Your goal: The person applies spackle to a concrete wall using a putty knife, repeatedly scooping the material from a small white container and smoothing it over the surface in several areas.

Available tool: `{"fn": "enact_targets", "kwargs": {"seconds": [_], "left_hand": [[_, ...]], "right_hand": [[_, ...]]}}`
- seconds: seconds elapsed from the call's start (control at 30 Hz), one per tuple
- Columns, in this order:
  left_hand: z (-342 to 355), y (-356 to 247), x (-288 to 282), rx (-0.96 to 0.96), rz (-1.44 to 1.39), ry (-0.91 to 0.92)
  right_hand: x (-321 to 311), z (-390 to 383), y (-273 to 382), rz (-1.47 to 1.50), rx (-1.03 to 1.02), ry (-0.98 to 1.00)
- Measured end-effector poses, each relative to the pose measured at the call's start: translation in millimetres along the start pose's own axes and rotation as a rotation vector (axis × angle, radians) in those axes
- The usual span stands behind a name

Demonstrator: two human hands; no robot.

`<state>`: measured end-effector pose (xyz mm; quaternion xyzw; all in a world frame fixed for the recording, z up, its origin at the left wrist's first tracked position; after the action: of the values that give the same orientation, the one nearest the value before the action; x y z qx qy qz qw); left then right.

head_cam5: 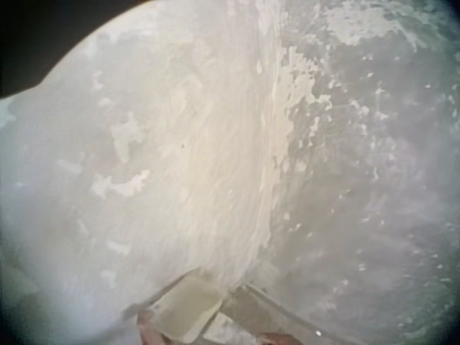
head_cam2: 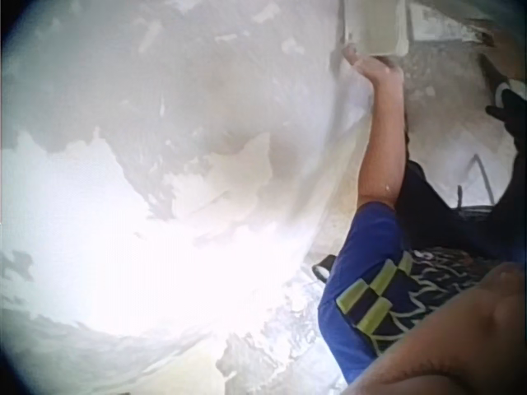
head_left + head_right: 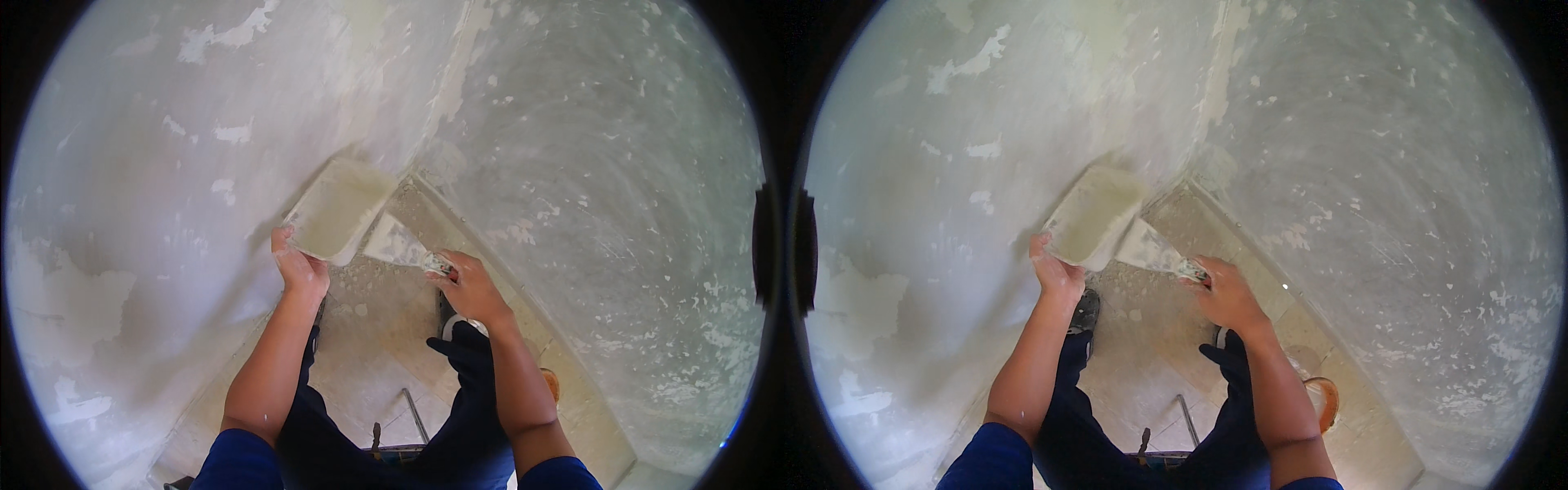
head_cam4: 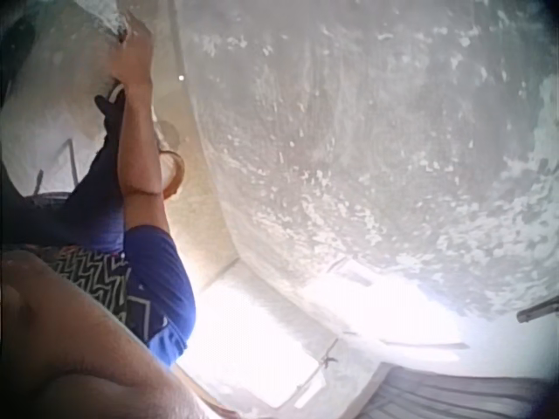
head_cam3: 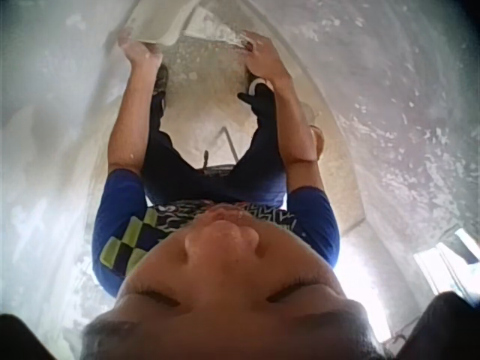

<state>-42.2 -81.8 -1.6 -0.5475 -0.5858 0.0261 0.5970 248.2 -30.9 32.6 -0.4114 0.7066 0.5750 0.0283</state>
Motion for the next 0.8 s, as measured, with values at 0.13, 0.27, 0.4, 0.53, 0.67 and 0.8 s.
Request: {"fn": "enact_targets", "kwargs": {"seconds": [0.13, 0.27, 0.4, 0.53, 0.67, 0.8], "left_hand": [[-12.5, -10.4, 7.0, -0.002, 0.035, -0.015], [-12.3, 1.5, 5.5, 0.116, 0.07, 0.082], [-23.8, 9.1, 19.8, 0.237, 0.09, 0.234], [-32.3, 8.8, 19.8, 0.25, 0.113, 0.333], [-35.1, 13.2, 24.5, 0.232, 0.085, 0.426], [-36.3, 17.6, 32.2, 0.078, -0.013, 0.281]], "right_hand": [[-11.4, -10.4, -37.6, -0.317, -0.118, -0.311], [-24.9, -32.4, -19.2, -0.163, 0.038, -0.423], [-19.2, -39.9, -9.2, 0.37, 0.29, -0.249], [2.2, -29.2, -7.2, 0.627, 0.254, 0.156], [38.9, -18.3, 9.7, 0.646, 0.469, 0.234], [52.5, 6.6, -6.2, 0.706, 0.25, 0.573]]}}
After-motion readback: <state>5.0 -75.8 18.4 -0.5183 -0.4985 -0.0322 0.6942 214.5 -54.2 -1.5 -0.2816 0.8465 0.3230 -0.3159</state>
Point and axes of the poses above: each hand's wrist, its own z-axis towards the middle knuckle, its own x-axis out of the palm, y = z × x, the point moved 1 cm from there along z, towards the middle knuckle, and after that the axes turned 15 degrees about x, right-handed, at the moved point
